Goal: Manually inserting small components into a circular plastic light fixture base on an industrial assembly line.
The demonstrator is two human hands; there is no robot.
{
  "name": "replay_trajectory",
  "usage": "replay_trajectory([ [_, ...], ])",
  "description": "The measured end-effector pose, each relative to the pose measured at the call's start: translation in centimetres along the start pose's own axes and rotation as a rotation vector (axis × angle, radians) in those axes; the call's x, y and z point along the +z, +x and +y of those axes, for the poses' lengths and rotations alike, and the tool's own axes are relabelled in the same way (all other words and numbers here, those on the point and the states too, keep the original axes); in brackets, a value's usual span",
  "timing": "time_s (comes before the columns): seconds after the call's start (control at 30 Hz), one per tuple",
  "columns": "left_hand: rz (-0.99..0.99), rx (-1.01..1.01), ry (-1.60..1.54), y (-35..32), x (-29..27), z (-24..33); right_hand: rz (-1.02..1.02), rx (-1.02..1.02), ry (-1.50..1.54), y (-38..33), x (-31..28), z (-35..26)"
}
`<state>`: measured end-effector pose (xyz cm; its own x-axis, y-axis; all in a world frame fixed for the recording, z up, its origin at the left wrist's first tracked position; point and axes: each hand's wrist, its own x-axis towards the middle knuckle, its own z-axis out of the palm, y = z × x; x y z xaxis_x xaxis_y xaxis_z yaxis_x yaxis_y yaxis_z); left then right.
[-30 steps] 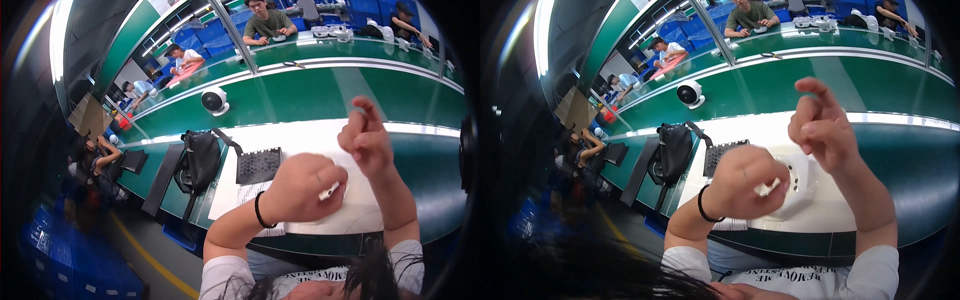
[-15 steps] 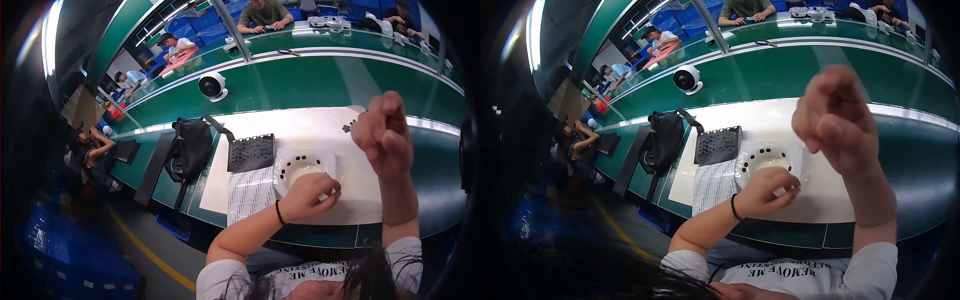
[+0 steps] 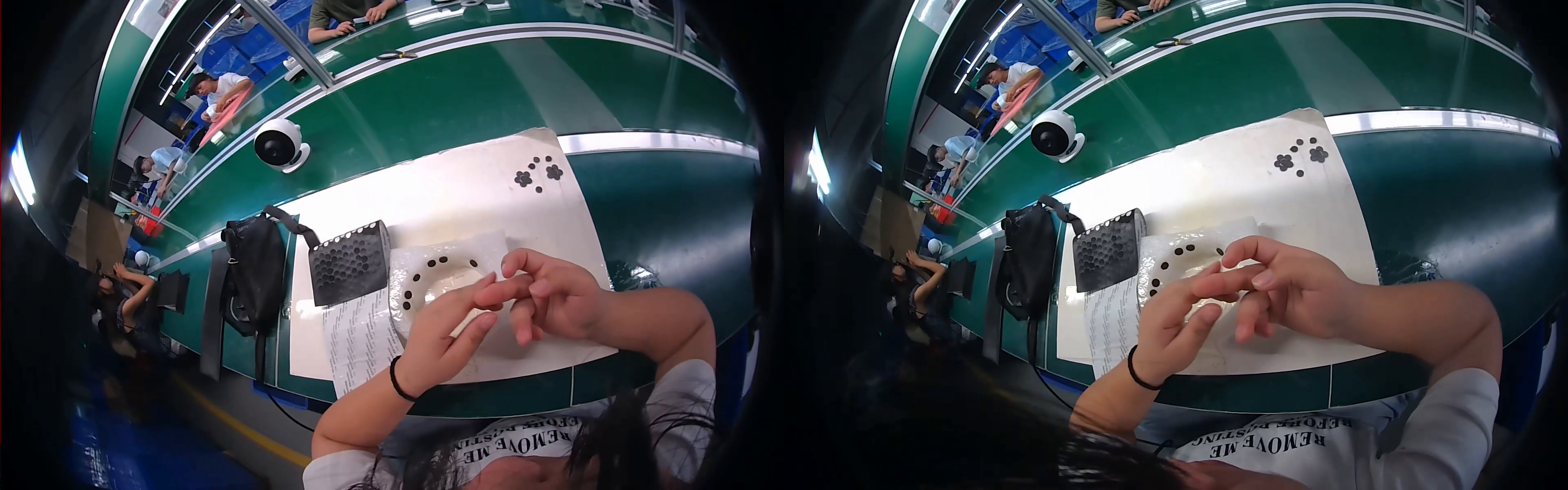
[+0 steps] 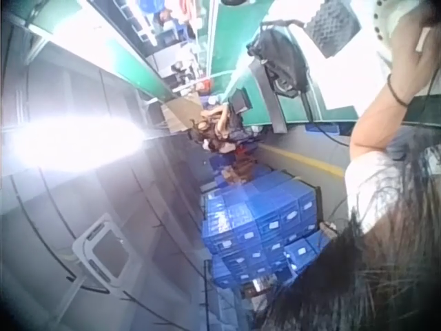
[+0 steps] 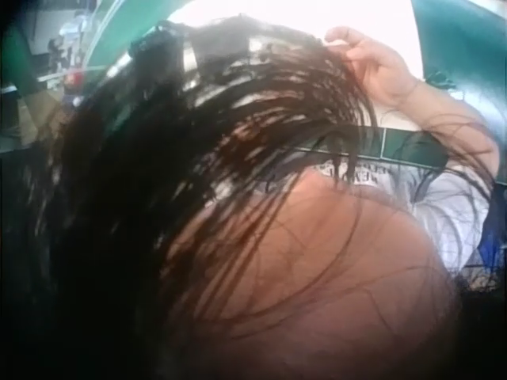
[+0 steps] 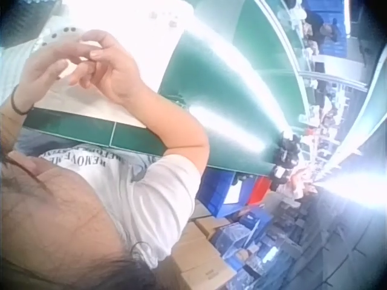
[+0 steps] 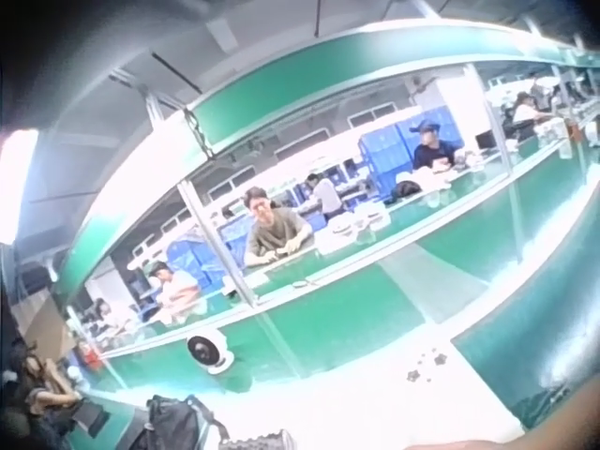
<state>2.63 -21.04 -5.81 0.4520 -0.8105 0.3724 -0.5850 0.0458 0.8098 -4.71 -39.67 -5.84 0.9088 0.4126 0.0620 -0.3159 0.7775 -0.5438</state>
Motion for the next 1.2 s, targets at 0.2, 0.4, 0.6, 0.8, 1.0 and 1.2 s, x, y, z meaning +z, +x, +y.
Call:
replay_trajectory([
  [0.2, 0.107, -0.047, 0.058, -0.1, -0.2, 0.8, 0.09, -0.011, -0.039, 0.0, -0.2, 0.6],
  [0.4, 0.051, 0.055, 0.078, 0.0, -0.7, 0.8, 0.032, 0.052, 0.077, -0.2, 0.0, 1.2],
  [0.6, 0.046, 0.098, 0.11, 0.2, -0.9, 0.9, 0.094, 0.0, 0.034, 0.0, 0.1, 1.8],
  [0.8, 0.022, 0.138, 0.064, 0.2, -1.2, 0.7, 0.125, -0.017, 0.001, 0.3, 0.8, 1.5],
  [1.0, -0.013, 0.116, 0.035, 0.3, -1.0, 0.6, 0.168, -0.03, -0.05, 0.1, 0.8, 1.6],
  [1.2, -0.031, 0.065, -0.016, 0.4, -1.1, 0.5, 0.236, -0.005, -0.149, 0.2, 1.4, 1.1],
])
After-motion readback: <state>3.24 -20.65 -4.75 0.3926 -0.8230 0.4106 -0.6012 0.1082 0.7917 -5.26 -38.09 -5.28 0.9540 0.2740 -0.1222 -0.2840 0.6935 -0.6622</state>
